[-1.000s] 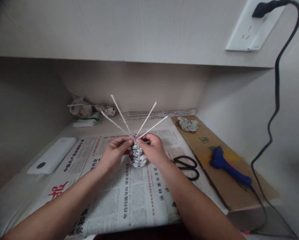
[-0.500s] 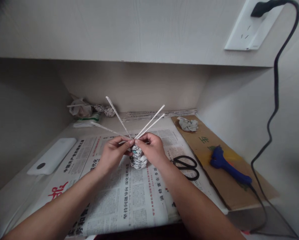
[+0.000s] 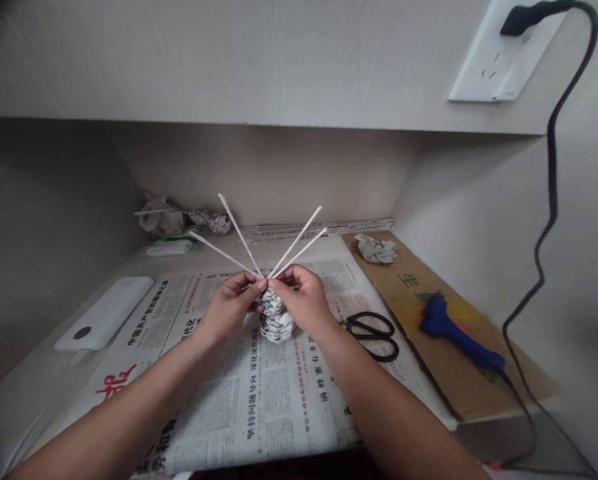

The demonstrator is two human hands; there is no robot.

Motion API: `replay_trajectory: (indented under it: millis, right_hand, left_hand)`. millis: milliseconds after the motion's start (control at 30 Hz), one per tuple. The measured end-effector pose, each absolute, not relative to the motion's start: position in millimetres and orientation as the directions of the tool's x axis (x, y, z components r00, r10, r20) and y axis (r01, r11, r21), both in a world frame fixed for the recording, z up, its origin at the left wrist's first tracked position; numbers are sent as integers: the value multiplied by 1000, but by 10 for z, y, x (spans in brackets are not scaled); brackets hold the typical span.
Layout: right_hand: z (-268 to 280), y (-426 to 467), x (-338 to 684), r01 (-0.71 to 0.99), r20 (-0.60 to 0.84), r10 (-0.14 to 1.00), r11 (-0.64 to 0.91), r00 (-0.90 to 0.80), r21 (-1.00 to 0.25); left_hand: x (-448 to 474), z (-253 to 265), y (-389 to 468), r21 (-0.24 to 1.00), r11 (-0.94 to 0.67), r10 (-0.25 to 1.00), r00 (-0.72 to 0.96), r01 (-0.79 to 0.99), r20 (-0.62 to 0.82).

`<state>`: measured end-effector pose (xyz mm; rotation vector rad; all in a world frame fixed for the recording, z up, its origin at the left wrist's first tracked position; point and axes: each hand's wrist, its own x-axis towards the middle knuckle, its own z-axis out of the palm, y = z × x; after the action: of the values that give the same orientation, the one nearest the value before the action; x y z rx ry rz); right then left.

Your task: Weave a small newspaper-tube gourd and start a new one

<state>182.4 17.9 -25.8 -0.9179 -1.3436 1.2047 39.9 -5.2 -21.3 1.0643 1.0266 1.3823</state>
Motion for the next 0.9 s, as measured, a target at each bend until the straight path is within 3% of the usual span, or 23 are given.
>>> replay_trajectory:
  millis: [400,700,767,900]
  right_hand:
    - [-279,148,1797,-130,168,983,157,-78,-979]
    - [-145,95,1773,-137,212,975,202,-60,-970]
    - [-2,-59,1806,-88,246,969,243,-29,-966]
    - [217,-656,2142,100,477,875,484,-80,-870]
  left_hand:
    - [405,-236,-40,953,-12,1000,-22,-303,6]
    - [376,-182,-45,969,-52,998,26,-240,60]
    - [354,-186,-27,967,-67,996,35,-244,78]
    - [306,-206,29,965,-101,995,-4,-242,103]
